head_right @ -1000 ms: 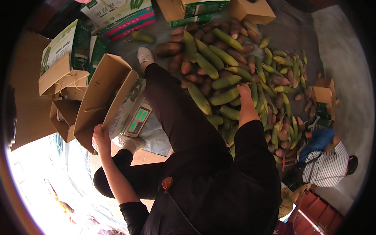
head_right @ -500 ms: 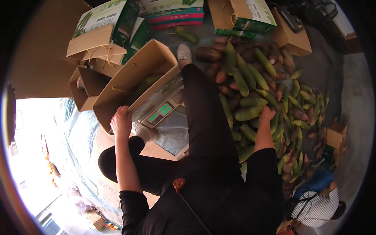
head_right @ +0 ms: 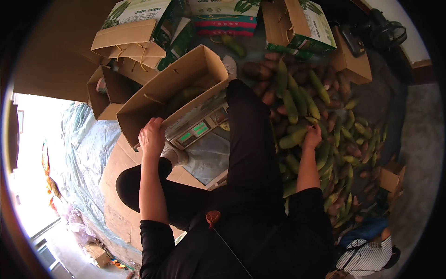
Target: Packaging oblong green produce from a pile into cardboard boxes while using a digital scale.
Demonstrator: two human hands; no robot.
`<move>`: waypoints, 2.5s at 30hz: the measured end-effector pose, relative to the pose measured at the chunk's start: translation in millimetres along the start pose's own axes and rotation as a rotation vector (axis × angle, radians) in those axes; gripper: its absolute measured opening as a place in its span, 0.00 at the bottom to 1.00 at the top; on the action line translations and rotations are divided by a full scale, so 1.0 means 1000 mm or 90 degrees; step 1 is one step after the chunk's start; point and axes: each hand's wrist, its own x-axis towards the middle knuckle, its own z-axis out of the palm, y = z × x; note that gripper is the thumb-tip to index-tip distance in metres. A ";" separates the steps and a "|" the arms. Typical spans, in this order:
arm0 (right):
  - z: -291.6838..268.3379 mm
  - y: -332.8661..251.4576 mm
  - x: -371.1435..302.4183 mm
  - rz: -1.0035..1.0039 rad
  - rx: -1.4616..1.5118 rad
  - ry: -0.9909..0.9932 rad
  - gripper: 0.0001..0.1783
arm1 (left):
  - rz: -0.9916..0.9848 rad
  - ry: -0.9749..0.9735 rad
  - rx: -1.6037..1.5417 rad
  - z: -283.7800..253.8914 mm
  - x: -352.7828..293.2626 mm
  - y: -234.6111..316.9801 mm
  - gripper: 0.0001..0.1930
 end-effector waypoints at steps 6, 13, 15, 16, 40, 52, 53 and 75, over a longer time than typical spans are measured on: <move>0.024 -0.075 -0.037 -0.046 0.067 -0.089 0.15 | 0.007 0.003 -0.016 0.000 0.000 0.003 0.06; 0.049 -0.237 -0.066 -0.330 0.138 -0.244 0.11 | 0.011 -0.001 -0.002 0.001 0.003 0.006 0.05; 0.061 -0.290 -0.086 -0.374 0.209 -0.292 0.09 | 0.006 -0.001 0.009 -0.001 0.000 0.002 0.05; 0.066 -0.317 -0.099 -0.395 0.243 -0.323 0.09 | 0.009 0.005 0.009 0.001 0.000 0.002 0.05; 0.239 -0.297 -0.244 -0.430 0.069 -0.707 0.11 | 0.042 0.039 0.109 0.004 -0.001 0.006 0.08; 0.082 -0.157 -0.059 -0.128 -0.112 -0.386 0.10 | 0.043 0.020 0.111 0.006 0.002 0.006 0.10; 0.068 -0.111 -0.043 -0.197 -0.168 -0.345 0.11 | 0.047 0.011 0.092 0.007 0.005 0.014 0.10; -0.160 0.076 -0.037 0.505 -0.229 0.249 0.38 | 0.055 0.020 0.062 0.016 0.002 0.009 0.10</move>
